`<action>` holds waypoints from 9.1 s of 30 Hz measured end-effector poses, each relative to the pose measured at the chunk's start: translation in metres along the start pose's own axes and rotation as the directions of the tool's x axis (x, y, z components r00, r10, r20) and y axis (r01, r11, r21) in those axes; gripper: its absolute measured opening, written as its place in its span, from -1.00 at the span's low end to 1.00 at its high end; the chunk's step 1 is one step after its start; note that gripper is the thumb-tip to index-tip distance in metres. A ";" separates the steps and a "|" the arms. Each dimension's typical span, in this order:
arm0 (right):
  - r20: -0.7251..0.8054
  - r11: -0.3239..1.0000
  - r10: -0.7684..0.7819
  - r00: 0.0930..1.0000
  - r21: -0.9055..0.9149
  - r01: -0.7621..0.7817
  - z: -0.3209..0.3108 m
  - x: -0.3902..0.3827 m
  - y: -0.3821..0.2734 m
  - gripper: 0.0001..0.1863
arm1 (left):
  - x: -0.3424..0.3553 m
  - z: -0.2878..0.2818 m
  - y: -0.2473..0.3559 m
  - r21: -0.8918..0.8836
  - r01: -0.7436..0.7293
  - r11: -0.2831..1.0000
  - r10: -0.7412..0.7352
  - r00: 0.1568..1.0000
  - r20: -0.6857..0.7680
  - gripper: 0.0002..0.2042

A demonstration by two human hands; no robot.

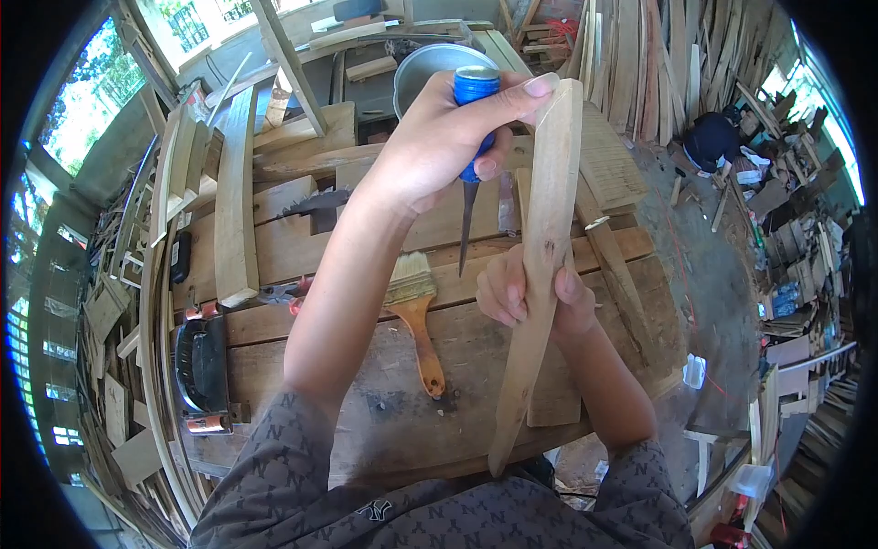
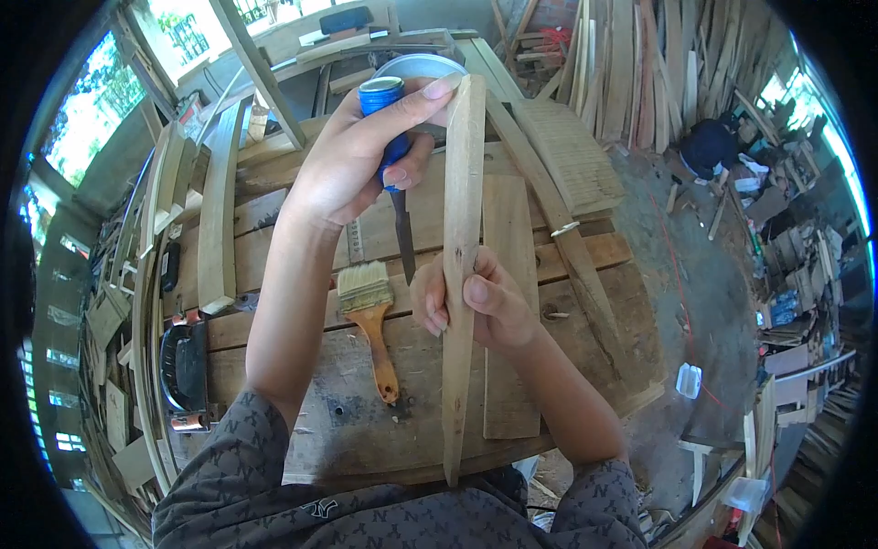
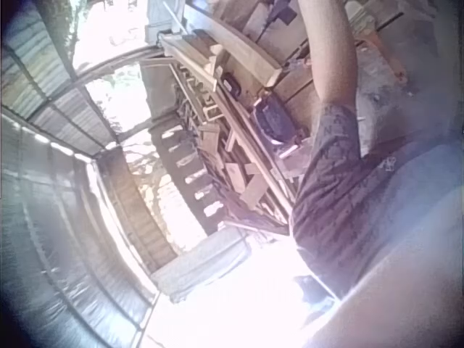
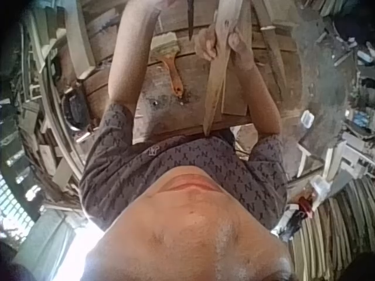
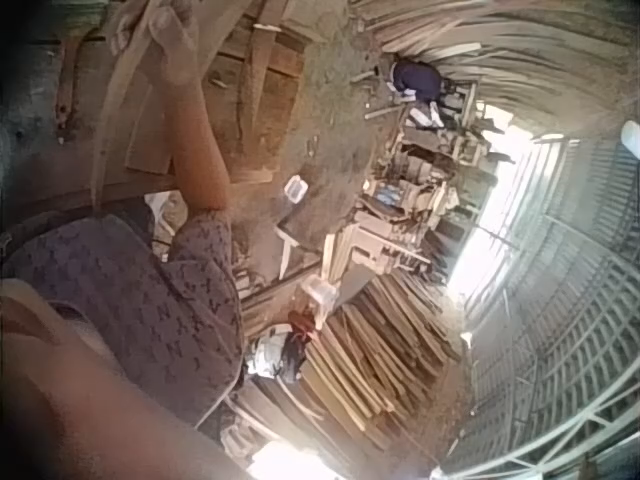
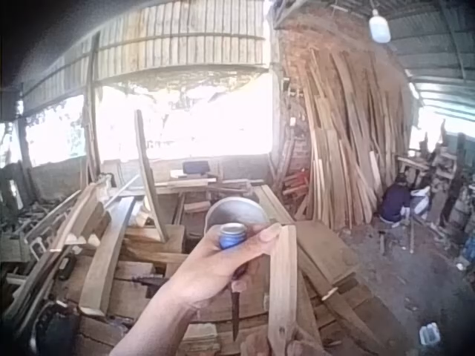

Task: Chiseling a piece of wood at a workbench.

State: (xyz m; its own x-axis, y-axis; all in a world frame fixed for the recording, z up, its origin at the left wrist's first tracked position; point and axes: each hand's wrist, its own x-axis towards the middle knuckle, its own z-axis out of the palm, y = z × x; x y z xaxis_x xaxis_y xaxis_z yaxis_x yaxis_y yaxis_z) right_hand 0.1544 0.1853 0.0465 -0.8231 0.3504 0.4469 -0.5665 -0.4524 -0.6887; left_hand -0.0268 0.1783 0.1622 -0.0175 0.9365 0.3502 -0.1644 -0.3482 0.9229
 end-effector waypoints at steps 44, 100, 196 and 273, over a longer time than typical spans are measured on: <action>-0.459 0.909 -0.112 0.881 -0.406 -0.096 0.017 0.006 -0.001 -0.56 | 0.011 -0.016 -0.025 -0.083 0.211 0.974 -0.215 0.976 -0.033 -0.70; -0.528 0.891 -0.159 0.835 -0.441 -0.109 0.011 0.002 -0.002 -0.47 | 0.014 -0.024 -0.031 0.057 0.051 0.997 -0.057 0.993 0.104 -0.67; -0.503 -0.313 -0.036 0.863 -0.815 -0.488 -0.018 0.001 0.035 -0.36 | 0.027 -0.044 -0.067 0.103 -0.116 0.988 0.135 0.971 -0.198 -0.69; -0.551 -0.350 -0.042 0.833 -0.773 -0.529 -0.012 0.004 0.036 -0.35 | 0.019 -0.024 -0.055 0.275 -0.064 0.959 0.112 0.980 -0.162 -0.57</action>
State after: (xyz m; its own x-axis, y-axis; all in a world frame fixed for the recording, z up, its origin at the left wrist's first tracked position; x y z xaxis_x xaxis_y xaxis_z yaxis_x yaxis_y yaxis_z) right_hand 0.1308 0.1801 0.0165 -0.6407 0.7629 0.0868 0.6639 0.6072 -0.4366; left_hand -0.0415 0.2157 0.1146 -0.1951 0.8859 0.4208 0.1148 -0.4055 0.9069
